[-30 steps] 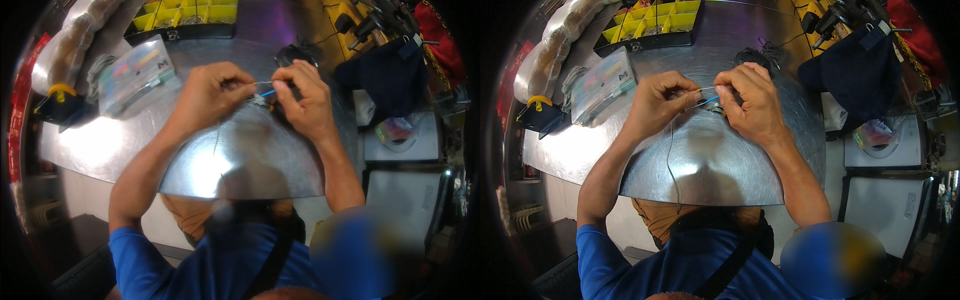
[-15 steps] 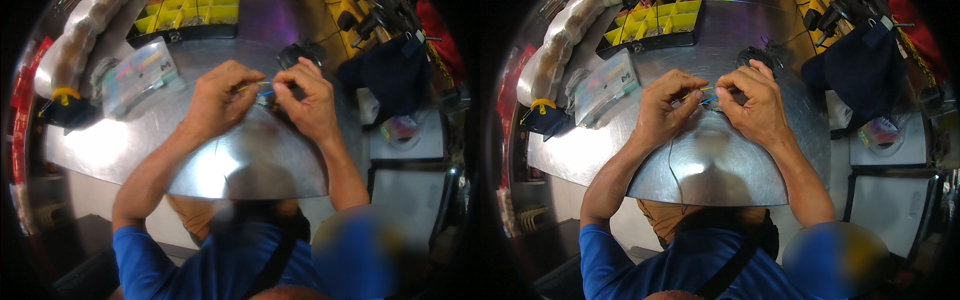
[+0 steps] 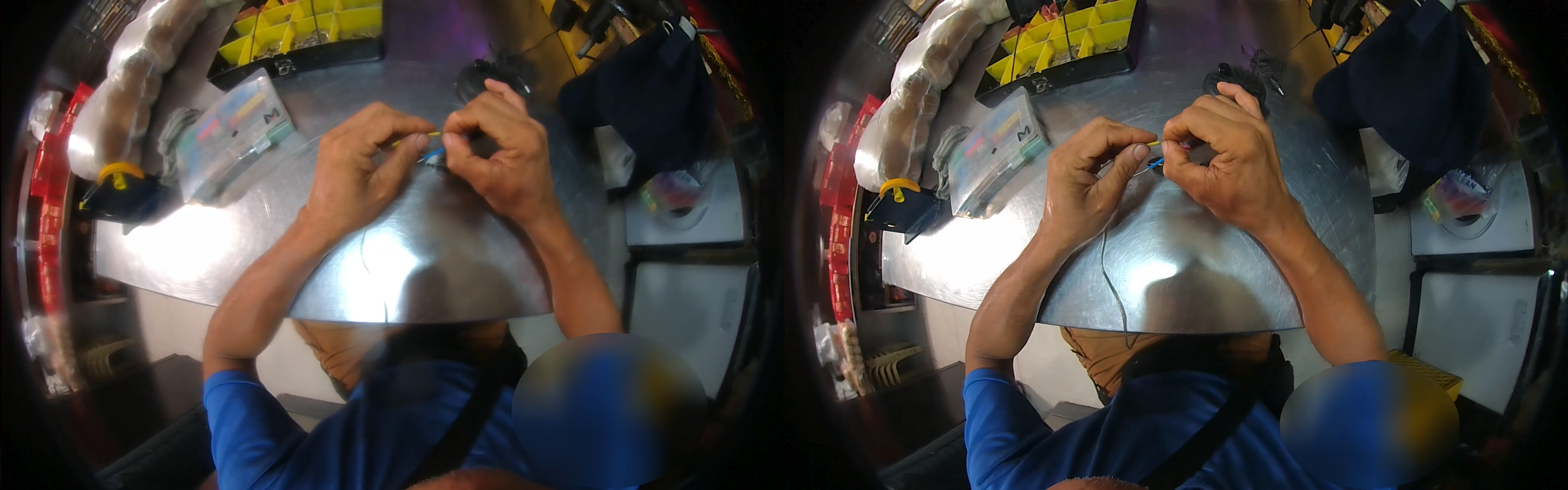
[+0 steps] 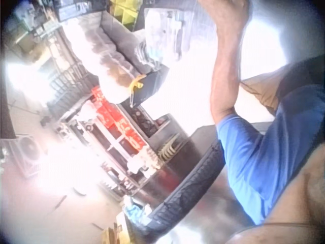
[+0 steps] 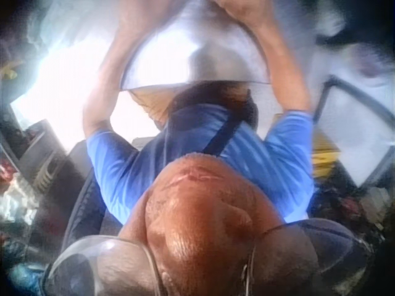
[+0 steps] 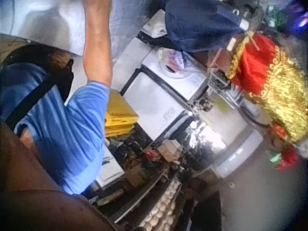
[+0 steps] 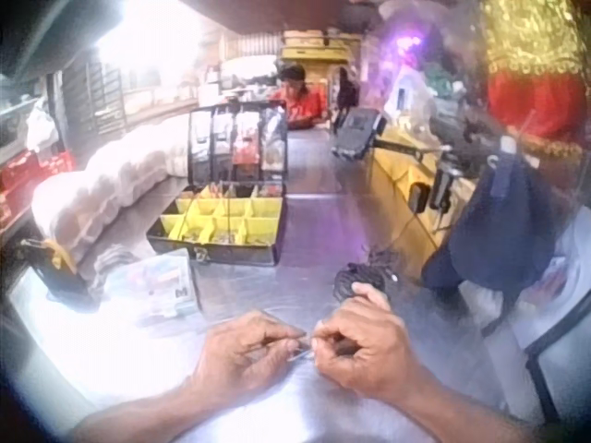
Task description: The person strips the insulation from a yellow wire using a pair of pliers. They then twist the exposed copper strands and continue to manipulate the wire ends, likely preparing them for connection.
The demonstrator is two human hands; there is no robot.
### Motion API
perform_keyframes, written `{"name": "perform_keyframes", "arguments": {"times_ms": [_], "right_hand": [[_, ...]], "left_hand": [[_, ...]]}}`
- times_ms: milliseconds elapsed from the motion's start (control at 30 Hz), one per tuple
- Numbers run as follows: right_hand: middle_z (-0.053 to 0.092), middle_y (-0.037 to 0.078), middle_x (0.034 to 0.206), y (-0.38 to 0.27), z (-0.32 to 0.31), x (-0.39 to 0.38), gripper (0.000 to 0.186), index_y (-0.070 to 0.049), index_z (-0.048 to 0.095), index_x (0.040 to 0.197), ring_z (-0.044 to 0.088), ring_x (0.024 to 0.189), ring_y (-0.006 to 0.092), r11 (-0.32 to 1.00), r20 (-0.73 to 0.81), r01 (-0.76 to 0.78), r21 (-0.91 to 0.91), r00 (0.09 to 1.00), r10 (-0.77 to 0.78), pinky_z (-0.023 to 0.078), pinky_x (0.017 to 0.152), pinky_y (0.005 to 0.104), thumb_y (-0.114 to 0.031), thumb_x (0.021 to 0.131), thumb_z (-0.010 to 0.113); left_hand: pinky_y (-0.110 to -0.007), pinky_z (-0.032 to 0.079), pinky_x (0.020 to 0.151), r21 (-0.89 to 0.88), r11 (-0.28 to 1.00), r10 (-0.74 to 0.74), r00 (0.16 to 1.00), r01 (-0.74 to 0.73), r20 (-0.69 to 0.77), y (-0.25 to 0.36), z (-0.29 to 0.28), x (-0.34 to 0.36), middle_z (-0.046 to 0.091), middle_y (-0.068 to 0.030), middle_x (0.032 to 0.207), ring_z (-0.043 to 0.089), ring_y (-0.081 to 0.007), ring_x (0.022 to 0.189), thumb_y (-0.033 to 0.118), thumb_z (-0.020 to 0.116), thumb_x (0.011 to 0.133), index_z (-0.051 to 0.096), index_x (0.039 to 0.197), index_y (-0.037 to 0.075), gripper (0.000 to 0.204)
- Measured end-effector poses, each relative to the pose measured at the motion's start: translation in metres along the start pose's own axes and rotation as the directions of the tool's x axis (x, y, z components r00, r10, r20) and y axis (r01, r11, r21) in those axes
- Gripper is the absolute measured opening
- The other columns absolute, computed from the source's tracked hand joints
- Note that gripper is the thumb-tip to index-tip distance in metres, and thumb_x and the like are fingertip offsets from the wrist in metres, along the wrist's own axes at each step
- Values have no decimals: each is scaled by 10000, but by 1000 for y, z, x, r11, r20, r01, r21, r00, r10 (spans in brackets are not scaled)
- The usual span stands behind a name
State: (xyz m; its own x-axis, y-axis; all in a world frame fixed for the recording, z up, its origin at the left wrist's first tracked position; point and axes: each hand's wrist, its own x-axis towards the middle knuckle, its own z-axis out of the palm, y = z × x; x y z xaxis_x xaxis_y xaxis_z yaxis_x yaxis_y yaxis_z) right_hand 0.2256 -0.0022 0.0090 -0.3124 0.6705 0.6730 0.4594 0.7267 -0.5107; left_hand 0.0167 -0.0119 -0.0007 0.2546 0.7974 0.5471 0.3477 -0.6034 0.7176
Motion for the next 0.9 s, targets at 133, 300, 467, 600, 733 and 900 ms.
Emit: {"name": "perform_keyframes", "arguments": {"times_ms": [133,300,467,600,733,900], "right_hand": [[668,-9,763,0,1,0,35,-102,707,867,658,737,155,1000,-4,13,15,1000,-13,388,1135,525,-102,849,738],[669,3,762,0,1,0,36,-87,703,866,657,736,164,999,-16,39,3,999,-39,391,1127,519,-101,858,735],[673,17,765,2,1,0,25,-81,700,864,664,735,178,998,-16,63,18,998,-62,423,1097,515,-82,862,724],[674,27,760,2,2,0,24,-78,698,860,666,725,187,998,-20,57,34,998,-56,443,1081,506,-72,862,721],[677,29,757,3,1,0,28,-75,698,856,667,712,191,997,-22,56,54,998,-55,446,1080,503,-69,860,726],[677,34,755,2,1,0,37,-71,699,850,664,701,191,996,-26,65,53,998,-63,476,1035,474,-68,849,735]], "left_hand": [[-308,560,694,16,999,-28,1000,27,9,1,-1,0,720,-104,893,701,-206,776,51,764,912,769,1019,24,111],[-272,531,726,79,997,6,999,-11,53,2,-4,1,682,-63,904,644,-120,807,103,741,975,760,1059,9,128],[-276,541,741,59,998,19,998,-23,61,0,-3,1,677,-64,916,644,-123,831,101,737,977,746,1053,3,124],[-274,545,757,19,1000,9,998,-10,64,-2,-2,1,666,-65,938,639,-123,846,106,733,982,735,1049,-3,128],[-259,528,755,-34,999,-14,997,17,78,-5,-2,0,653,-59,951,623,-109,841,109,724,992,728,1057,-11,136],[-249,496,723,-82,994,-64,995,70,71,-3,0,-2,640,-48,932,603,-96,826,108,716,999,721,1067,-12,138]]}}
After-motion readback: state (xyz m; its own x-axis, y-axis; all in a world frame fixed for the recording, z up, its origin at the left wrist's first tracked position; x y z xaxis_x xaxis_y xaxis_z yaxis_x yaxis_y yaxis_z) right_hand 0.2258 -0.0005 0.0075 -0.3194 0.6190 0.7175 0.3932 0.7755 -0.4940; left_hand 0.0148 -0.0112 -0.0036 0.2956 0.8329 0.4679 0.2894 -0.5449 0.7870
